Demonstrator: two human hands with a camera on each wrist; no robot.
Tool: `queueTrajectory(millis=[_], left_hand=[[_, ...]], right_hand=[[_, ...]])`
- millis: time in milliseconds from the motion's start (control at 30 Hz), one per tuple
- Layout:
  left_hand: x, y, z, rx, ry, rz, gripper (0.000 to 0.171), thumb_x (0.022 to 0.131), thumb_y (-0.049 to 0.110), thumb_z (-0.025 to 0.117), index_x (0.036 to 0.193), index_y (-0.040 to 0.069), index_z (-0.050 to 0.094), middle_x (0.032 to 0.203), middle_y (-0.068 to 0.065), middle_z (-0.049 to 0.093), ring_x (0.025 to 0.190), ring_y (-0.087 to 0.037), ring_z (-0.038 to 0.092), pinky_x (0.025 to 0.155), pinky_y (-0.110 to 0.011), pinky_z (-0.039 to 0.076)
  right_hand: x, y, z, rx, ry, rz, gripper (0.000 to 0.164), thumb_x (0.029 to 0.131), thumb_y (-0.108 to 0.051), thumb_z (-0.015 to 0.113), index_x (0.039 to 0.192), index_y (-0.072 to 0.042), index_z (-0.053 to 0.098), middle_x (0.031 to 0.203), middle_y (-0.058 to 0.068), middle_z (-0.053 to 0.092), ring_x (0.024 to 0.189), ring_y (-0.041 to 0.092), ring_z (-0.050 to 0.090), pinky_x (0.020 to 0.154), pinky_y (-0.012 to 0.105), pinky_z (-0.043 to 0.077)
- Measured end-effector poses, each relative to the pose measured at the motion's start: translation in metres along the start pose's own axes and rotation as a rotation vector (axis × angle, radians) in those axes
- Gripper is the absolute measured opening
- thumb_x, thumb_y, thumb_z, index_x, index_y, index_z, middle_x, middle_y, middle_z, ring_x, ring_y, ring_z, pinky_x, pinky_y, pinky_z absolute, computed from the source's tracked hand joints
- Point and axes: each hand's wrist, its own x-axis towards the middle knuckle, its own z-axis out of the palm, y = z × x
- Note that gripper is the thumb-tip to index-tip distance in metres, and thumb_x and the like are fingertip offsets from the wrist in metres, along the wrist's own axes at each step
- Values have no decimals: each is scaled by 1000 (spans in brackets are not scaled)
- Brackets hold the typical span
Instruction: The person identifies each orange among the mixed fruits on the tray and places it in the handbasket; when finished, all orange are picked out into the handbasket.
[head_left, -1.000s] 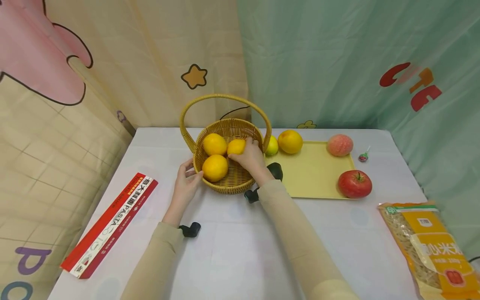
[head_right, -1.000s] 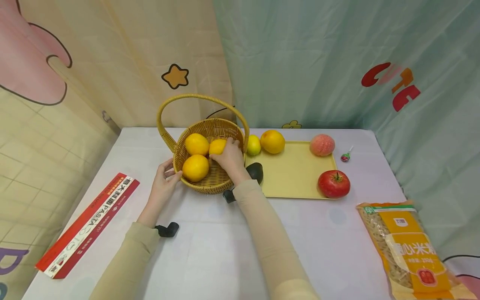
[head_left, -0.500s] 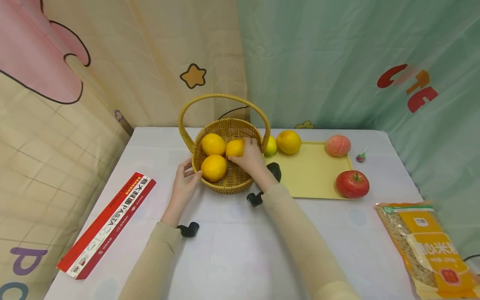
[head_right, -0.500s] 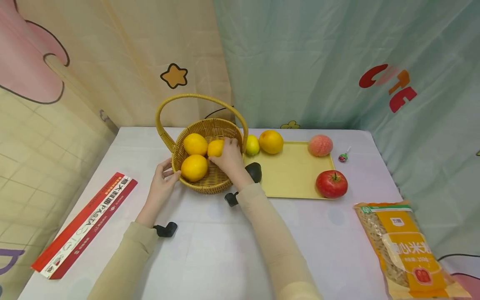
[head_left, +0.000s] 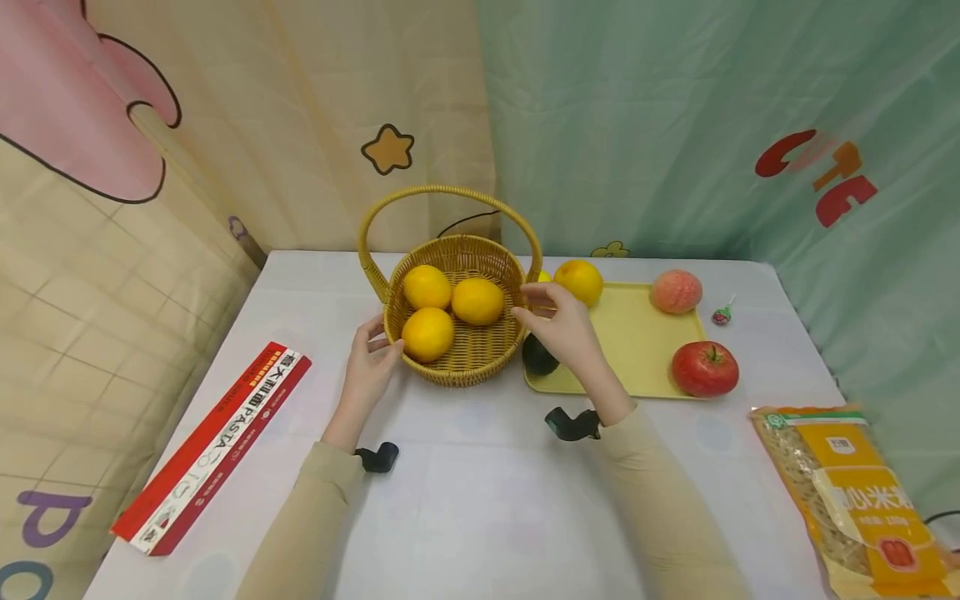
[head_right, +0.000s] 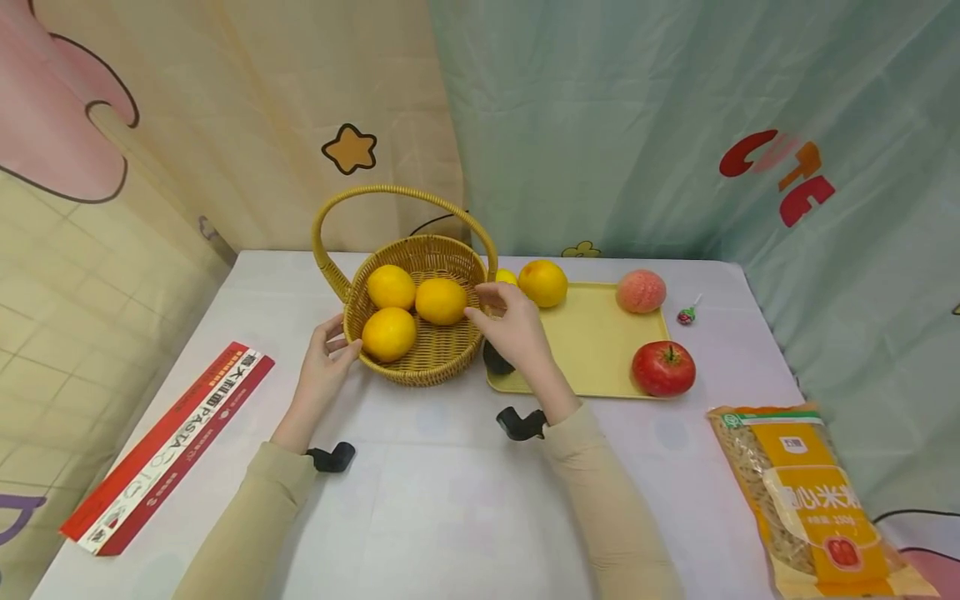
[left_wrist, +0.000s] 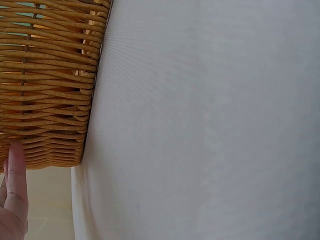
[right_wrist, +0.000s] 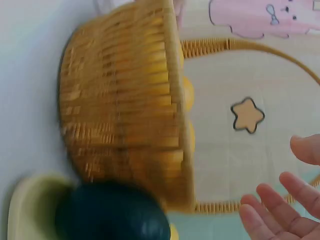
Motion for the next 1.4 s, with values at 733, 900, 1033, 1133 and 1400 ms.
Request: queueTrajectory(millis=[733, 900, 1033, 1133, 1400], left_hand=[[0, 0, 0, 7, 10, 12, 61, 98, 19, 57, 152, 12, 29, 149, -13, 39, 125, -29, 47, 94, -35, 49], [-1, 1, 0, 1, 10, 10, 62, 98, 20, 57, 152, 12, 29, 149, -13, 39, 125, -29, 47, 96, -40, 49], [0, 0, -1, 4, 8, 12, 62, 98, 19, 57, 153, 12, 29, 149, -13, 39, 125, -29, 47, 97, -41, 49], [0, 0, -1, 9, 9, 8, 62, 98, 19, 58, 152, 12, 29, 148, -13, 39, 124, -28, 47, 94, -37, 49], [0, 0, 0, 11, 10, 3, 62, 98, 20, 58, 152, 12, 29, 147, -13, 40, 123, -28, 48, 91, -32, 50]], right_hand=[[1, 71, -71, -47, 201, 136, 48, 93, -30, 69, 130, -2, 58, 132, 15, 61, 122, 29, 58, 106, 41, 47], [12, 76, -75, -81, 201, 142, 53, 91, -28, 70, 135, -1, 54, 138, 17, 56, 129, 33, 52, 109, 46, 44], [24, 80, -75, -104, 168, 165, 60, 90, -26, 72, 140, 0, 49, 145, 19, 49, 134, 37, 46, 112, 49, 40], [33, 85, -73, -144, 125, 197, 68, 89, -28, 72, 145, -1, 42, 150, 20, 41, 137, 39, 41, 113, 51, 37], [50, 93, -70, -216, 67, 253, 85, 87, -34, 74, 153, -3, 29, 156, 22, 29, 141, 40, 33, 116, 53, 32]])
